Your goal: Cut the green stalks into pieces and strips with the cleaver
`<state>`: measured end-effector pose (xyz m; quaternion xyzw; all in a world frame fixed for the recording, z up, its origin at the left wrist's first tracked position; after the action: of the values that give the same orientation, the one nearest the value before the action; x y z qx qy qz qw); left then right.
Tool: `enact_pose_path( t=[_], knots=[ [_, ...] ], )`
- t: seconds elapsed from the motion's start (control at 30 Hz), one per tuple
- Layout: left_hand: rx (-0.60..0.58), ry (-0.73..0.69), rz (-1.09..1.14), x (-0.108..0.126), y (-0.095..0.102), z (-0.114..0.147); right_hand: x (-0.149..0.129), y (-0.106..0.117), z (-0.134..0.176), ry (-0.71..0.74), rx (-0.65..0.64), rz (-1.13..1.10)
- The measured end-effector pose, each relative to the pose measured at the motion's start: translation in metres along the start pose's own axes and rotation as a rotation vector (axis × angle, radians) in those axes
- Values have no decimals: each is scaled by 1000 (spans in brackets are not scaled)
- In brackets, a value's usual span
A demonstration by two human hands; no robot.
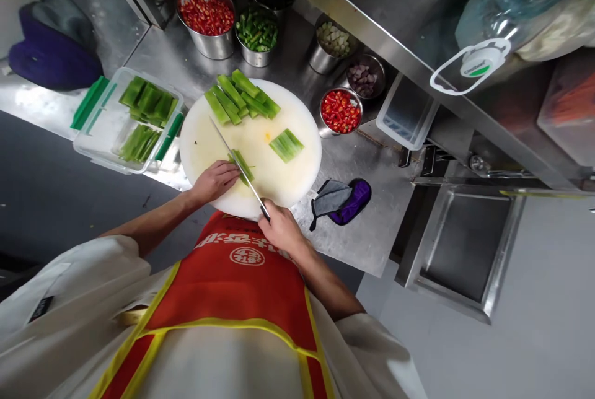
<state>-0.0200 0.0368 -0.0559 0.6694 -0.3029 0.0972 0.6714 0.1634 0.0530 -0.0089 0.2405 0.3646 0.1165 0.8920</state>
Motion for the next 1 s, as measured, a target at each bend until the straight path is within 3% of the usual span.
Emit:
enact_pose_path(
  t=[0.2,0.3,0.4,0.5,0.63,0.73,0.8,1.0],
  knots=[
    [-38,15,-31,2,0,-1,-11,5,24,181,92,-131],
    [24,7,-17,16,23,13,-10,-4,30,220,101,-79],
    [54,-23,-57,33,59,26,-4,-21,26,165,39,44],
    [-104,-48,-85,34,74,16,0,-34,19,116,-12,172],
    [-432,-105,-140,17,52,-14,-3,-46,11,114,-53,265],
    [-581,-164,-174,6,32,-28,-5,-53,9,96,-71,279],
    [-605,-179,-183,-1,25,-34,-7,-57,8,99,-67,264],
    [-532,-177,-154,-25,25,-46,-20,-66,15,229,-30,197]
  ],
)
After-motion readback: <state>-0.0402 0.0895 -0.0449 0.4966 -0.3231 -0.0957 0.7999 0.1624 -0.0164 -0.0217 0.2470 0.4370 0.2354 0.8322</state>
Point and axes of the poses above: each hand's wrist, its own z-axis away from the middle knuckle, its own y-axis out of the back of the hand, x = y × z, the point moved 9 cm from there along -z, towards the middle knuckle, and after that the axes turned 15 degrees about -x, right-handed, at the moved point
